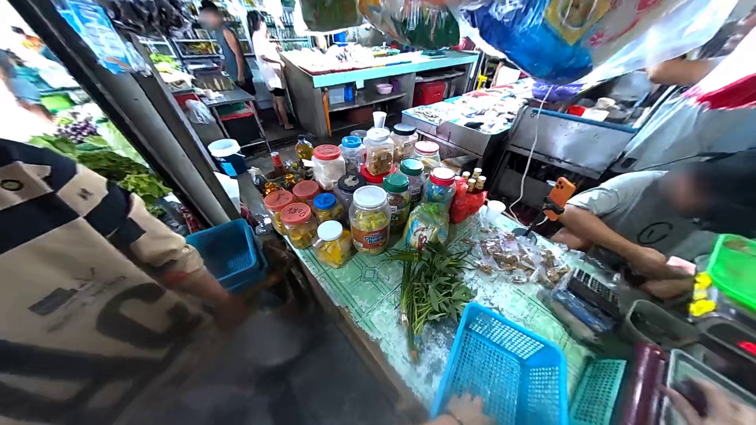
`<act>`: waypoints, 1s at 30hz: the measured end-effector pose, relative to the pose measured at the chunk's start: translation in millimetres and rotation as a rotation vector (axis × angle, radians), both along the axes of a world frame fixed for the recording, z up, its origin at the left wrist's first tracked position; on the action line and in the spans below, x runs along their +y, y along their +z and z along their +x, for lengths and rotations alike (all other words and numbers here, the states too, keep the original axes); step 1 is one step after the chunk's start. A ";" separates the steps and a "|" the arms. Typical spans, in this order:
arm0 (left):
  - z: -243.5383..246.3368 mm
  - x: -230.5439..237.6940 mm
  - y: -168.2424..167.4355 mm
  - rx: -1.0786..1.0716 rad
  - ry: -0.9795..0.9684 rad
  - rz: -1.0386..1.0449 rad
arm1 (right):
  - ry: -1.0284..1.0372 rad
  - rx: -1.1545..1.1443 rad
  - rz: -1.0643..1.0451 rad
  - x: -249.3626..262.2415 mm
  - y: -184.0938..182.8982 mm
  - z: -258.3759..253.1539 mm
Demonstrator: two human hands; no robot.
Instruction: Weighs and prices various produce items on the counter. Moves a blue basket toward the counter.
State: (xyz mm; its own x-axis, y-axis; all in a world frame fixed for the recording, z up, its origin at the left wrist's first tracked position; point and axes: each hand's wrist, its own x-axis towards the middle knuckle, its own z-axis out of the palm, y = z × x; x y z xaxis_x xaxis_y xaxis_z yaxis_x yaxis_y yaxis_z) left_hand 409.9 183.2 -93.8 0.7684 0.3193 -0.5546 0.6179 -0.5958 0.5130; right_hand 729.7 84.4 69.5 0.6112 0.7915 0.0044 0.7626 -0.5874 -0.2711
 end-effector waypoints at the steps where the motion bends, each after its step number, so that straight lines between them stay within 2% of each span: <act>1: 1.7 -2.2 -3.2 0.009 -0.023 0.015 | 0.090 0.037 0.046 8.0 -5.6 -14.1; 3: 3.6 -2.3 -7.1 0.006 -0.026 0.040 | 0.304 0.114 0.057 34.1 -25.5 -67.1; 5: -0.3 3.8 -14.7 0.002 0.004 0.078 | 0.488 0.137 -0.080 68.9 -56.9 -123.2; 7: -2.4 -1.4 -13.0 0.008 -0.029 0.124 | 0.625 0.139 -0.284 88.8 -73.6 -160.4; 9: 0.2 -12.3 0.3 0.056 -0.097 0.155 | 0.702 0.143 -0.354 102.0 -92.1 -169.6; 11: 8.5 -13.7 7.2 0.135 -0.155 0.168 | 0.734 0.127 -0.277 104.4 -122.0 -158.3; 12: 12.2 -14.1 1.3 0.165 -0.175 0.161 | 0.739 0.139 -0.219 101.6 -124.5 -152.6; 15: 5.4 -6.3 -21.8 0.091 -0.101 0.130 | 0.715 0.240 0.017 78.2 -85.1 -131.4; 17: -1.3 0.5 -3.1 0.013 0.067 0.075 | 0.669 0.334 0.230 38.0 -42.0 -105.1; 19: -0.1 2.6 34.9 -0.054 0.269 0.052 | 0.584 0.390 0.431 -25.9 -6.7 -66.5; 21: 10.3 0.1 79.6 -0.204 0.422 0.082 | 0.438 0.370 0.652 -100.5 7.1 -22.8; 22: 23.4 -3.1 102.7 -0.270 0.456 0.107 | 0.326 0.328 0.798 -135.5 1.2 -0.5; 24: 78.4 -16.1 141.5 -0.355 0.421 0.189 | -0.031 0.239 1.044 -202.1 -25.3 42.6; 25: 114.0 -29.2 157.4 -0.386 0.378 0.237 | -0.254 0.219 1.086 -232.7 -42.1 60.3; 27: 185.6 -59.4 178.6 -0.384 0.267 0.286 | -0.641 0.320 1.017 -279.7 -77.5 88.4; 28: 221.1 -70.0 181.9 -0.352 0.212 0.292 | -0.757 0.430 0.939 -293.5 -93.5 98.7; 30: 285.6 -82.6 173.0 -0.286 0.096 0.315 | -0.810 0.649 0.815 -308.5 -122.3 107.2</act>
State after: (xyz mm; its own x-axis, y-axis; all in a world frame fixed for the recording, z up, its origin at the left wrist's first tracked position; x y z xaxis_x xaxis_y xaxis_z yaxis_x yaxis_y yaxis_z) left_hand 695.5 100.6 79.1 0.8356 0.5162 -0.1876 0.5374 -0.6978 0.4736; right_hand 836.9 -224.0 -52.8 0.9791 0.1134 -0.1689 -0.1269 -0.3088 -0.9426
